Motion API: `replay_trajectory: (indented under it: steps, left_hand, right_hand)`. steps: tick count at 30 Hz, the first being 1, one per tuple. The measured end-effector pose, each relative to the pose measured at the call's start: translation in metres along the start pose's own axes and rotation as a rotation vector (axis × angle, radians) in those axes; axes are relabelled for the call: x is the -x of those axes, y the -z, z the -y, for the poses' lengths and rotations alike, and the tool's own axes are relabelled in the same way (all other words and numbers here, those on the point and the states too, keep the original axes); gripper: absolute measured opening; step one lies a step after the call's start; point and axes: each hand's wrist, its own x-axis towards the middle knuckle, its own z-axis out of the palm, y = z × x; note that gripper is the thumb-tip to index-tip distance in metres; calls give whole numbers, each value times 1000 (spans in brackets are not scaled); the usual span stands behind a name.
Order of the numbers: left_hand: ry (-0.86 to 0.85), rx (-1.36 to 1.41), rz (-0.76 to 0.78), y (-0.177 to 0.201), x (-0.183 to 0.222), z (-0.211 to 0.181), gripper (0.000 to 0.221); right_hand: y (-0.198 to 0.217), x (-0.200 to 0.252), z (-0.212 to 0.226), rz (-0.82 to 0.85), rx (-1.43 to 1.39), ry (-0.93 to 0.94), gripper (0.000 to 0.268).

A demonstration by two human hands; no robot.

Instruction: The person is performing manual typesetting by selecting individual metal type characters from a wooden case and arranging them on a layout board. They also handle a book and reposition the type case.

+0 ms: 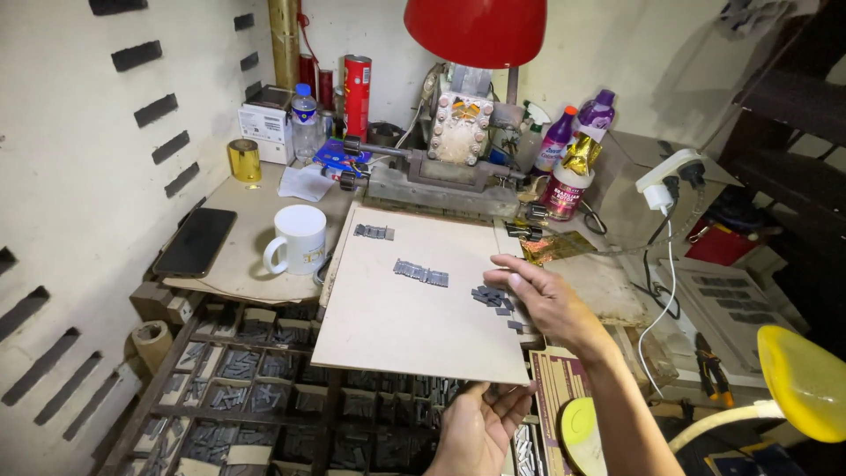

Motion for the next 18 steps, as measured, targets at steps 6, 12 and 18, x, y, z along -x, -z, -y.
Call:
replay_trajectory:
  steps: [6,12,18]
  left_hand:
    - [21,1,24,6,-22,7,43]
    - [-4,81,138,-7,-23,8,50]
    - [0,195,239,-30,3,2,56]
  right_hand:
    - [-7,-9,-8,-39,75,39,41]
    - [-25,-4,-21,14,339,270,51]
    - [-40,40,-24,-137,322,388,45]
